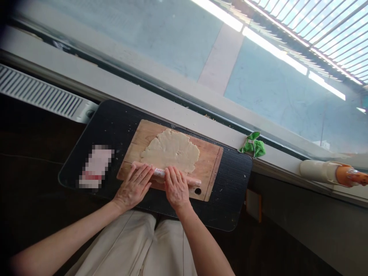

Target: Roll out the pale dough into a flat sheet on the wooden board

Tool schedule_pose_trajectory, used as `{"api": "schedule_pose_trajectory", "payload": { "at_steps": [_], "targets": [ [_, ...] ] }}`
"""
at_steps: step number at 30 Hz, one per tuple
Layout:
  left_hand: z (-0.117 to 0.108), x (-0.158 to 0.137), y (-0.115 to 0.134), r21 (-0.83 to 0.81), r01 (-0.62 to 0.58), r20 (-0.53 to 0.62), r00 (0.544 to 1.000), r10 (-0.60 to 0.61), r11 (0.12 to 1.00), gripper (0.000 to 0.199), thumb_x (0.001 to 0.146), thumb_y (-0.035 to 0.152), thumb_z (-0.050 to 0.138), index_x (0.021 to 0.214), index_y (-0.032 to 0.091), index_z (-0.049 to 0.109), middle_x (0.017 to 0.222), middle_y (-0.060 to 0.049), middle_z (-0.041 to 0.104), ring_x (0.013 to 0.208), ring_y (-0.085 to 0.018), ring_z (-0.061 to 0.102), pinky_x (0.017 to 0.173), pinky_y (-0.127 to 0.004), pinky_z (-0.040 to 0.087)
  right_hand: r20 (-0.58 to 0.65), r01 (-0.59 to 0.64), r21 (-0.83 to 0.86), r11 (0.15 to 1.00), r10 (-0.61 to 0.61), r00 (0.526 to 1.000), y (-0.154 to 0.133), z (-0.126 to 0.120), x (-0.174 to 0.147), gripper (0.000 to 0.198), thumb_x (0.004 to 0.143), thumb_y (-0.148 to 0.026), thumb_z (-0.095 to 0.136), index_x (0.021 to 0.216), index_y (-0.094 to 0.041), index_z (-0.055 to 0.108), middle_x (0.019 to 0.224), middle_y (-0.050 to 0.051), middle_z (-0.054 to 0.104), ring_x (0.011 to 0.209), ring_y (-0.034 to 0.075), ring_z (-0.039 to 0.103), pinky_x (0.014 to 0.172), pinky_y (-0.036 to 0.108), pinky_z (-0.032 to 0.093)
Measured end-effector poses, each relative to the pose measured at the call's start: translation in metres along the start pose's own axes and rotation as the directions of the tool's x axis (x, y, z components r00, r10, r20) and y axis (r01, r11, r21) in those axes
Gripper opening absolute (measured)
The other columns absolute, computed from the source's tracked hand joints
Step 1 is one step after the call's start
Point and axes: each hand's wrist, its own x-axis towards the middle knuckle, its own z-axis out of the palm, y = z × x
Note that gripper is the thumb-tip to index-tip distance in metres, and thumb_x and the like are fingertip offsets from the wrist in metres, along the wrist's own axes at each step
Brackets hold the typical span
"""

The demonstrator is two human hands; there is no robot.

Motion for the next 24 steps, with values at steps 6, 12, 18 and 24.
{"api": "schedule_pose_trajectory", "payload": {
  "at_steps": [6,12,18,24],
  "targets": [
    [0.002,0.070,-0.006,-0.027,0.126,-0.078,0.989,-0.128,0.992,0.055,0.092,0.029,0.038,0.144,0.014,0.034,0.149,-0.012,0.036,0.142,-0.025,0.025,0.117,-0.052,0.013,-0.008,-0.009,-0.039,0.999,0.008,1.000,0.025,-0.005,0.044,0.050,0.094,-0.040,0.045,0.137,-0.013,0.044,0.147,0.013,0.039,0.140,0.026,0.029,0.113,0.046,0.027],
    [-0.004,0.003,0.001,-0.002,0.035,-0.010,0.999,-0.035,0.999,0.056,0.090,0.025,0.041,0.145,0.020,0.033,0.148,-0.008,0.039,0.139,-0.024,0.031,0.117,-0.051,0.015,0.004,0.085,0.011,0.996,-0.085,0.996,-0.004,0.003,-0.023,0.049,0.094,-0.018,0.040,0.143,-0.014,0.036,0.147,0.010,0.040,0.140,0.022,0.030,0.113,0.042,0.032],
    [-0.017,0.014,-0.008,-0.005,0.106,-0.048,0.993,-0.106,0.994,0.048,0.090,0.025,0.041,0.137,0.019,0.046,0.144,-0.010,0.045,0.138,-0.024,0.034,0.115,-0.049,0.022,-0.007,0.083,0.000,0.997,-0.083,0.997,0.014,-0.006,-0.033,0.043,0.092,-0.022,0.049,0.135,-0.019,0.048,0.145,0.011,0.042,0.140,0.025,0.030,0.111,0.047,0.034],
    [0.002,0.056,0.000,0.003,0.189,-0.087,0.978,-0.188,0.982,0.056,0.089,0.032,0.041,0.142,0.016,0.037,0.150,-0.013,0.033,0.141,-0.028,0.026,0.116,-0.054,0.014,0.004,0.113,-0.007,0.994,-0.113,0.994,0.004,0.003,-0.024,0.047,0.092,-0.023,0.049,0.139,-0.016,0.042,0.146,0.009,0.042,0.140,0.023,0.028,0.114,0.044,0.030]
  ]
}}
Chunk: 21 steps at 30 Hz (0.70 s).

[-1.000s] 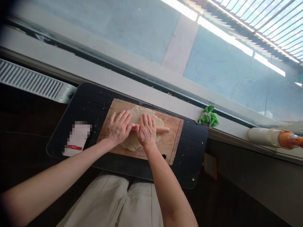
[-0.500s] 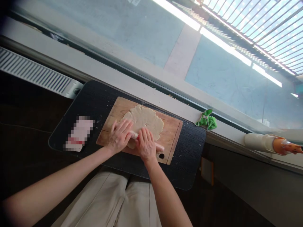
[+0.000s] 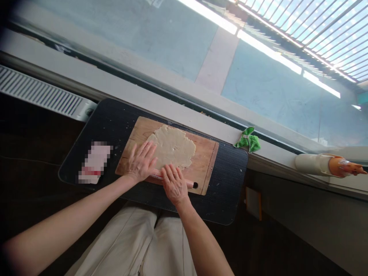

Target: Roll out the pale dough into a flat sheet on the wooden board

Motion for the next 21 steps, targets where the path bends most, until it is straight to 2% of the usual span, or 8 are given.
{"api": "schedule_pose_trajectory", "payload": {
  "at_steps": [2,4,8,11,13,15,18,21],
  "targets": [
    [0.003,-0.008,0.000,0.005,-0.039,0.041,0.998,0.039,0.999,0.057,0.089,0.032,0.042,0.143,0.019,0.036,0.151,-0.012,0.033,0.142,-0.028,0.025,0.116,-0.055,0.011,0.011,0.012,-0.006,1.000,-0.012,1.000,0.000,0.002,0.004,0.048,0.093,-0.022,0.047,0.140,-0.017,0.040,0.147,0.008,0.041,0.141,0.023,0.027,0.115,0.044,0.028],
    [0.002,-0.010,-0.003,0.012,-0.047,0.060,0.997,0.046,0.999,0.056,0.089,0.031,0.042,0.144,0.021,0.036,0.151,-0.011,0.032,0.142,-0.028,0.025,0.115,-0.056,0.010,0.024,0.033,-0.003,0.999,-0.033,0.999,0.006,0.000,0.016,0.049,0.093,-0.031,0.048,0.140,-0.017,0.040,0.147,0.008,0.040,0.141,0.024,0.027,0.115,0.047,0.025],
    [0.001,0.003,-0.007,0.027,0.001,0.023,1.000,-0.001,1.000,0.060,0.089,0.033,0.041,0.146,0.018,0.032,0.153,-0.013,0.028,0.142,-0.028,0.023,0.115,-0.057,0.007,0.032,-0.016,-0.001,1.000,0.016,0.999,0.017,-0.005,0.034,0.059,0.092,-0.049,0.046,0.139,-0.013,0.041,0.150,0.012,0.035,0.142,0.027,0.024,0.116,0.050,0.020],
    [-0.002,-0.010,-0.004,0.023,-0.014,0.031,0.999,0.013,1.000,0.060,0.089,0.032,0.040,0.147,0.017,0.029,0.152,-0.012,0.029,0.142,-0.028,0.024,0.115,-0.057,0.007,0.012,-0.043,-0.006,0.999,0.043,0.999,0.005,-0.001,0.017,0.052,0.094,-0.038,0.045,0.140,-0.012,0.040,0.149,0.011,0.036,0.142,0.024,0.024,0.116,0.046,0.022],
    [-0.002,-0.028,-0.002,0.015,-0.049,0.064,0.997,0.048,0.999,0.057,0.090,0.030,0.039,0.146,0.020,0.032,0.151,-0.010,0.032,0.141,-0.027,0.026,0.115,-0.056,0.008,-0.001,-0.007,-0.012,1.000,0.007,1.000,-0.005,0.003,0.002,0.048,0.094,-0.027,0.044,0.140,-0.014,0.040,0.148,0.009,0.039,0.142,0.022,0.025,0.116,0.042,0.023],
    [-0.003,-0.036,-0.002,0.011,-0.053,0.074,0.996,0.052,0.999,0.056,0.090,0.029,0.039,0.145,0.021,0.034,0.150,-0.010,0.034,0.140,-0.027,0.028,0.115,-0.056,0.009,0.001,0.026,-0.015,1.000,-0.026,1.000,-0.006,0.006,0.000,0.048,0.094,-0.025,0.043,0.141,-0.014,0.039,0.148,0.008,0.039,0.142,0.021,0.025,0.117,0.042,0.022],
    [-0.003,-0.016,-0.008,0.012,-0.012,0.032,0.999,0.011,1.000,0.056,0.090,0.029,0.038,0.144,0.020,0.035,0.149,-0.011,0.036,0.140,-0.028,0.029,0.115,-0.058,0.008,0.011,0.009,-0.007,1.000,-0.009,1.000,0.008,0.000,0.035,0.049,0.095,-0.034,0.042,0.139,-0.014,0.041,0.149,0.009,0.037,0.143,0.024,0.023,0.117,0.046,0.019],
    [-0.004,0.007,-0.012,0.013,0.054,-0.044,0.998,-0.054,0.998,0.057,0.090,0.030,0.038,0.145,0.017,0.033,0.150,-0.013,0.034,0.141,-0.028,0.027,0.115,-0.057,0.007,-0.006,-0.091,-0.012,0.996,0.091,0.996,0.022,-0.010,0.075,0.048,0.096,-0.032,0.037,0.140,-0.012,0.040,0.151,0.010,0.033,0.143,0.024,0.020,0.118,0.049,0.014]
  ]
}}
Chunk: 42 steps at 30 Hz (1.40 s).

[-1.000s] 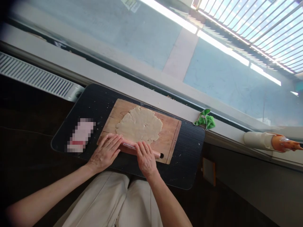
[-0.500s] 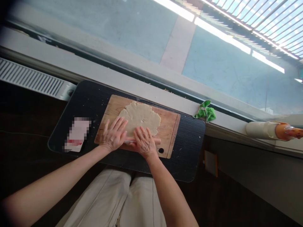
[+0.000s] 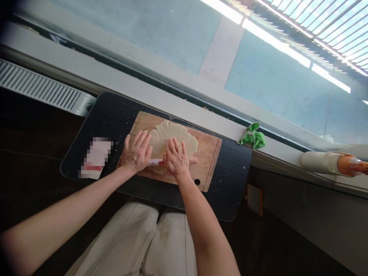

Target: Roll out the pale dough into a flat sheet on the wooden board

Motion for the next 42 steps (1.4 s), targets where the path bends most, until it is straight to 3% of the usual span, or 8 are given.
{"api": "schedule_pose_trajectory", "payload": {
  "at_steps": [8,13,16,18,22,29,37,42],
  "targets": [
    [0.004,-0.064,0.013,-0.047,-0.117,0.059,0.991,0.120,0.992,0.050,0.090,0.031,0.044,0.139,0.025,0.043,0.144,-0.008,0.046,0.135,-0.026,0.038,0.116,-0.053,0.014,0.015,0.076,0.007,0.997,-0.076,0.997,-0.006,0.005,-0.046,0.045,0.095,-0.032,0.041,0.137,-0.017,0.044,0.143,0.007,0.047,0.138,0.022,0.031,0.117,0.045,0.015],
    [-0.005,-0.013,-0.010,-0.015,-0.021,-0.032,0.999,0.021,1.000,0.042,0.093,0.030,0.038,0.131,0.016,0.050,0.138,-0.010,0.051,0.136,-0.025,0.036,0.117,-0.052,0.011,-0.040,0.052,0.001,0.999,-0.052,0.998,0.005,-0.002,0.047,0.041,0.095,-0.028,0.037,0.131,-0.014,0.049,0.141,0.008,0.046,0.138,0.023,0.029,0.118,0.047,0.006],
    [-0.010,-0.016,-0.012,-0.026,-0.101,-0.001,0.995,0.101,0.995,0.040,0.093,0.029,0.039,0.129,0.015,0.052,0.134,-0.010,0.055,0.135,-0.024,0.037,0.118,-0.051,0.012,-0.055,-0.019,-0.004,1.000,0.019,0.998,0.005,-0.005,0.073,0.043,0.093,-0.028,0.039,0.131,-0.010,0.048,0.140,0.011,0.046,0.137,0.025,0.029,0.118,0.047,0.008],
    [-0.008,-0.039,-0.006,-0.049,-0.201,0.071,0.976,0.204,0.978,0.042,0.093,0.027,0.040,0.133,0.017,0.049,0.137,-0.010,0.053,0.135,-0.023,0.038,0.118,-0.050,0.014,-0.042,-0.033,-0.006,0.999,0.032,0.999,0.005,-0.006,0.054,0.044,0.092,-0.026,0.040,0.132,-0.012,0.048,0.141,0.011,0.045,0.137,0.024,0.029,0.117,0.046,0.011],
    [0.000,-0.066,0.002,-0.021,-0.209,0.103,0.972,0.210,0.978,0.050,0.093,0.027,0.041,0.142,0.017,0.037,0.143,-0.012,0.045,0.136,-0.024,0.038,0.117,-0.053,0.015,-0.020,-0.005,-0.011,1.000,0.004,1.000,0.011,-0.004,0.013,0.043,0.089,-0.023,0.041,0.131,-0.016,0.049,0.141,0.008,0.046,0.136,0.023,0.032,0.117,0.045,0.013],
    [0.001,-0.030,-0.011,0.016,-0.089,0.038,0.995,0.089,0.996,0.056,0.093,0.039,0.043,0.144,0.017,0.034,0.145,-0.013,0.042,0.138,-0.028,0.034,0.115,-0.059,0.012,-0.075,-0.043,0.006,0.999,0.043,0.996,0.007,-0.003,0.096,0.038,0.089,-0.026,0.043,0.123,-0.016,0.055,0.135,0.008,0.051,0.133,0.023,0.033,0.117,0.046,0.010],
    [-0.001,-0.041,0.006,-0.007,-0.115,0.123,0.986,0.115,0.993,0.057,0.093,0.027,0.040,0.147,0.017,0.028,0.150,-0.011,0.035,0.140,-0.024,0.029,0.117,-0.051,0.016,0.001,-0.002,-0.020,1.000,0.002,1.000,0.014,-0.004,0.037,0.043,0.092,-0.027,0.038,0.133,-0.017,0.047,0.144,0.005,0.044,0.139,0.021,0.028,0.118,0.042,0.012],
    [-0.003,0.004,-0.022,0.027,0.054,0.058,0.997,-0.056,0.998,0.056,0.094,0.037,0.037,0.145,0.017,0.032,0.152,-0.012,0.030,0.142,-0.028,0.025,0.115,-0.057,0.012,-0.016,-0.071,-0.030,0.997,0.070,0.997,0.010,-0.003,0.115,0.049,0.090,-0.029,0.042,0.136,-0.012,0.043,0.149,0.010,0.035,0.140,0.025,0.024,0.117,0.046,0.013]
  ]
}}
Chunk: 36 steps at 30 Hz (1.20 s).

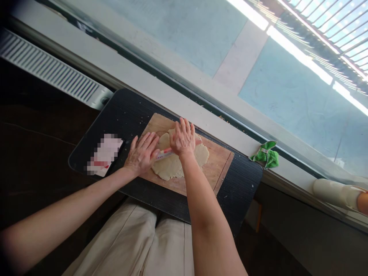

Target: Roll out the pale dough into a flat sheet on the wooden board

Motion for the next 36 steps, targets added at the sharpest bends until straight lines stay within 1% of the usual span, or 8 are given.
{"api": "schedule_pose_trajectory", "payload": {
  "at_steps": [2,9,16,23,27,31,33,36],
  "targets": [
    [-0.001,-0.001,0.003,-0.003,0.020,0.005,1.000,-0.020,1.000,0.055,0.094,0.037,0.036,0.145,0.017,0.033,0.152,-0.012,0.029,0.142,-0.028,0.024,0.115,-0.057,0.012,0.000,-0.027,0.008,1.000,0.027,1.000,-0.002,-0.001,0.004,0.050,0.091,-0.029,0.041,0.138,-0.010,0.041,0.150,0.012,0.034,0.140,0.025,0.025,0.116,0.045,0.015],
    [0.004,-0.029,0.030,-0.029,-0.144,0.099,0.984,0.147,0.989,0.058,0.093,0.037,0.039,0.145,0.013,0.031,0.151,-0.012,0.033,0.141,-0.025,0.027,0.117,-0.051,0.015,0.011,0.062,0.005,0.998,-0.062,0.998,0.018,-0.002,-0.083,0.045,0.094,-0.028,0.037,0.136,-0.018,0.046,0.143,0.005,0.046,0.139,0.021,0.029,0.116,0.042,0.017],
    [0.003,0.013,0.004,-0.003,-0.090,0.041,0.995,0.090,0.996,0.067,0.088,0.055,0.045,0.142,0.016,0.038,0.151,-0.015,0.031,0.141,-0.031,0.025,0.115,-0.058,0.013,-0.031,-0.089,0.015,0.996,0.089,0.996,0.001,0.001,0.000,0.048,0.092,-0.030,0.038,0.137,-0.013,0.045,0.149,0.010,0.036,0.140,0.025,0.025,0.116,0.046,0.015],
    [0.006,-0.022,0.035,-0.039,-0.289,0.127,0.948,0.292,0.957,0.052,0.092,0.027,0.041,0.143,0.019,0.037,0.149,-0.010,0.037,0.140,-0.024,0.029,0.116,-0.051,0.017,-0.030,-0.103,0.014,0.995,0.104,0.994,0.015,-0.003,-0.099,0.048,0.095,-0.031,0.036,0.141,-0.016,0.040,0.147,0.007,0.040,0.142,0.022,0.023,0.117,0.046,0.014],
    [0.004,0.006,0.020,-0.003,-0.308,0.091,0.947,0.307,0.951,0.048,0.089,0.039,0.048,0.134,0.020,0.049,0.147,-0.011,0.040,0.139,-0.028,0.030,0.115,-0.056,0.015,-0.022,-0.138,0.030,0.990,0.139,0.990,0.015,-0.002,-0.057,0.045,0.095,-0.030,0.035,0.138,-0.017,0.043,0.150,0.007,0.035,0.142,0.023,0.021,0.117,0.045,0.014],
    [-0.009,0.040,0.006,0.045,-0.139,0.039,0.990,0.137,0.989,0.048,0.090,0.039,0.045,0.133,0.018,0.049,0.146,-0.013,0.042,0.139,-0.030,0.031,0.113,-0.058,0.016,-0.028,-0.234,0.057,0.971,0.236,0.971,0.018,-0.009,-0.021,0.045,0.096,-0.031,0.034,0.137,-0.014,0.043,0.152,0.012,0.029,0.142,0.025,0.022,0.115,0.045,0.021],
    [-0.012,0.045,0.010,0.023,-0.132,0.033,0.991,0.131,0.991,0.047,0.092,0.035,0.040,0.135,0.017,0.047,0.144,-0.013,0.044,0.138,-0.029,0.032,0.113,-0.056,0.018,-0.013,-0.146,0.069,0.987,0.148,0.989,0.021,-0.013,-0.049,0.045,0.097,-0.031,0.034,0.137,-0.014,0.044,0.150,0.011,0.034,0.141,0.023,0.026,0.115,0.041,0.023],
    [-0.006,0.046,0.026,-0.061,-0.346,0.122,0.928,0.351,0.936,0.046,0.093,0.031,0.036,0.137,0.020,0.046,0.144,-0.009,0.045,0.137,-0.025,0.034,0.115,-0.051,0.018,0.002,-0.007,0.074,0.997,0.007,1.000,0.026,-0.012,-0.116,0.045,0.096,-0.027,0.039,0.139,-0.016,0.041,0.144,0.009,0.044,0.139,0.019,0.031,0.114,0.037,0.027]
  ]
}}
